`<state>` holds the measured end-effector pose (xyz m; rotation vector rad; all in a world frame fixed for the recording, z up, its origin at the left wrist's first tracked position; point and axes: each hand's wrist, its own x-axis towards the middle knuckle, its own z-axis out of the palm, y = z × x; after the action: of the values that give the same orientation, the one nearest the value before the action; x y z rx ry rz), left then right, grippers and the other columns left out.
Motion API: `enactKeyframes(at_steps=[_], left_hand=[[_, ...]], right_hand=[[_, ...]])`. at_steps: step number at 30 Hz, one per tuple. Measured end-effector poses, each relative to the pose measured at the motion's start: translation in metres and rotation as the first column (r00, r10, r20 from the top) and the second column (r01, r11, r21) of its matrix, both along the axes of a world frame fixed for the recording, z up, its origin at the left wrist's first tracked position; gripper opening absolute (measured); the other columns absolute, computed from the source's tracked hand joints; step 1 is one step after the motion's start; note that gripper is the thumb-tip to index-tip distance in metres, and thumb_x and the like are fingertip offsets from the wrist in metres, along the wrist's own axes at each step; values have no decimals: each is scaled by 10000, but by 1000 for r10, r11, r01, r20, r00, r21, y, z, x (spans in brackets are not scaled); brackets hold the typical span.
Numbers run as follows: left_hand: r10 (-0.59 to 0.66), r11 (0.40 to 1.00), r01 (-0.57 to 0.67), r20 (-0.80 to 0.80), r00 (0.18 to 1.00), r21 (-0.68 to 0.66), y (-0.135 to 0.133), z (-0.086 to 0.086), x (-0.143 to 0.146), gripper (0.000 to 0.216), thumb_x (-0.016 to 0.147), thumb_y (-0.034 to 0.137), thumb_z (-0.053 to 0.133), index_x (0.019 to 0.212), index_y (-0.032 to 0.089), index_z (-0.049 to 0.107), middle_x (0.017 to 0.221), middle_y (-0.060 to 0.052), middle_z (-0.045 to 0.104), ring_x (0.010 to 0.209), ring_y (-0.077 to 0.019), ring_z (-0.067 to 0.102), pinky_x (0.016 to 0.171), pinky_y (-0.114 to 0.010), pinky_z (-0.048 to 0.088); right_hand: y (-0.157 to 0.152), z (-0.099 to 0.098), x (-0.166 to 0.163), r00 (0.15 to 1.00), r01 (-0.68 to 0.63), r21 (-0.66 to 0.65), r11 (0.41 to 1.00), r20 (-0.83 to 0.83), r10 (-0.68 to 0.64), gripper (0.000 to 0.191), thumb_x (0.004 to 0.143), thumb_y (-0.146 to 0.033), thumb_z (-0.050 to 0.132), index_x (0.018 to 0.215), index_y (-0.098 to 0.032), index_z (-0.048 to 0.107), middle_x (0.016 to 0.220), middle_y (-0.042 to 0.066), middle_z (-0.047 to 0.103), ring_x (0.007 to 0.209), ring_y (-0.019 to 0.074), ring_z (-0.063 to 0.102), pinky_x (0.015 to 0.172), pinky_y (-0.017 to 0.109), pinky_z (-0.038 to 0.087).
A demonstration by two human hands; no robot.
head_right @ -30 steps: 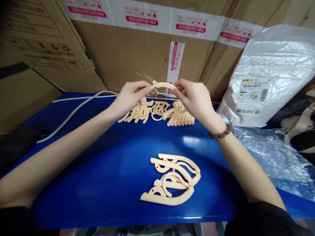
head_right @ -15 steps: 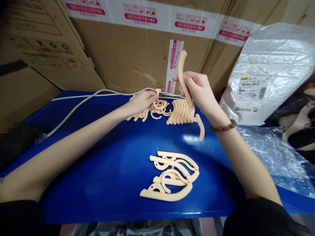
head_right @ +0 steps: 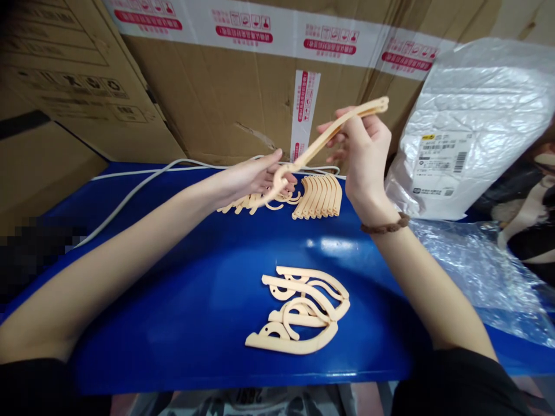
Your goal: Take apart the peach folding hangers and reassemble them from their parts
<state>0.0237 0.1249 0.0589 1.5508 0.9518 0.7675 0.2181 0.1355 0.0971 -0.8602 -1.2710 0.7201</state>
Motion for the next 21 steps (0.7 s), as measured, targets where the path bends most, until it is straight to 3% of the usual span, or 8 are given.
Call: enactKeyframes(at_steps=[2, 5, 7, 10, 12, 14, 17, 21], left_hand=[[-49, 990, 75, 209, 977, -118, -6, 8, -2, 387, 1033, 382, 386, 888, 133, 645, 885, -84, 689, 773, -129, 662, 707, -239, 512], [122, 987, -77, 342, 932, -140, -10, 15, -6, 277, 1027, 242, 419, 829, 135, 579, 757, -27, 626, 580, -59, 577, 542, -172, 458], [227, 972, -186, 365, 903, -144, -9, 18, -8, 296, 1041, 224, 369, 807, 147, 533, 662, 10, 567, 459, -34, 481, 418, -151, 360], [250, 968, -222, 346, 904, -120, -10, 20, -7, 315, 1049, 214, 335, 791, 155, 507, 577, 37, 519, 365, -19, 387, 338, -145, 233], [215, 976, -189, 299, 930, -112, -13, 21, -3, 329, 1052, 225, 337, 793, 148, 523, 570, 30, 534, 347, -19, 402, 335, -140, 229], [188, 978, -159, 250, 950, -132, -18, 23, 1, 349, 1058, 244, 333, 794, 140, 537, 578, 20, 555, 342, -23, 431, 344, -136, 256], [169, 974, -127, 227, 959, -190, -23, 27, 4, 370, 1065, 245, 307, 785, 143, 526, 563, 26, 542, 329, -21, 421, 349, -133, 254], [169, 966, -126, 181, 969, -226, -23, 27, 2, 352, 1064, 243, 303, 786, 157, 503, 519, 60, 422, 323, -16, 327, 346, -149, 161]], right_hand=[[3, -3, 4, 999, 20, 39, 999, 31, -21, 63, 814, -161, 585, 834, -205, 625, 765, 35, 719, 658, 143, 622, 492, 249, 451], [4, -3, 12, 967, 45, 99, 994, 245, -68, 95, 781, -152, 665, 860, -202, 683, 822, 48, 724, 746, 171, 636, 608, 302, 498], [1, -1, 17, 878, 23, 140, 990, 470, -87, 87, 816, -217, 683, 900, -208, 706, 861, 51, 729, 754, 176, 623, 669, 334, 501], [-7, 3, 19, 534, 20, 289, 957, 806, -255, 148, 887, -301, 622, 924, -193, 717, 868, 70, 726, 785, 208, 620, 689, 360, 464], [-11, 2, 16, 224, 7, 401, 916, 892, -392, 209, 927, -305, 553, 894, -169, 708, 851, 95, 712, 817, 236, 620, 650, 352, 417], [-13, -2, 11, 18, -36, 438, 898, 899, -438, 282, 974, -308, 469, 900, -153, 692, 871, 117, 703, 850, 249, 621, 610, 338, 367], [-15, -11, 3, -46, -83, 440, 894, 895, -444, 352, 1026, -318, 371, 1005, -142, 676, 923, 121, 712, 861, 226, 631, 608, 323, 333], [-20, -21, -7, 15, -1, 420, 908, 907, -420, 391, 1045, -356, 338, 1042, -168, 680, 924, 94, 734, 769, 197, 643, 592, 302, 304]])
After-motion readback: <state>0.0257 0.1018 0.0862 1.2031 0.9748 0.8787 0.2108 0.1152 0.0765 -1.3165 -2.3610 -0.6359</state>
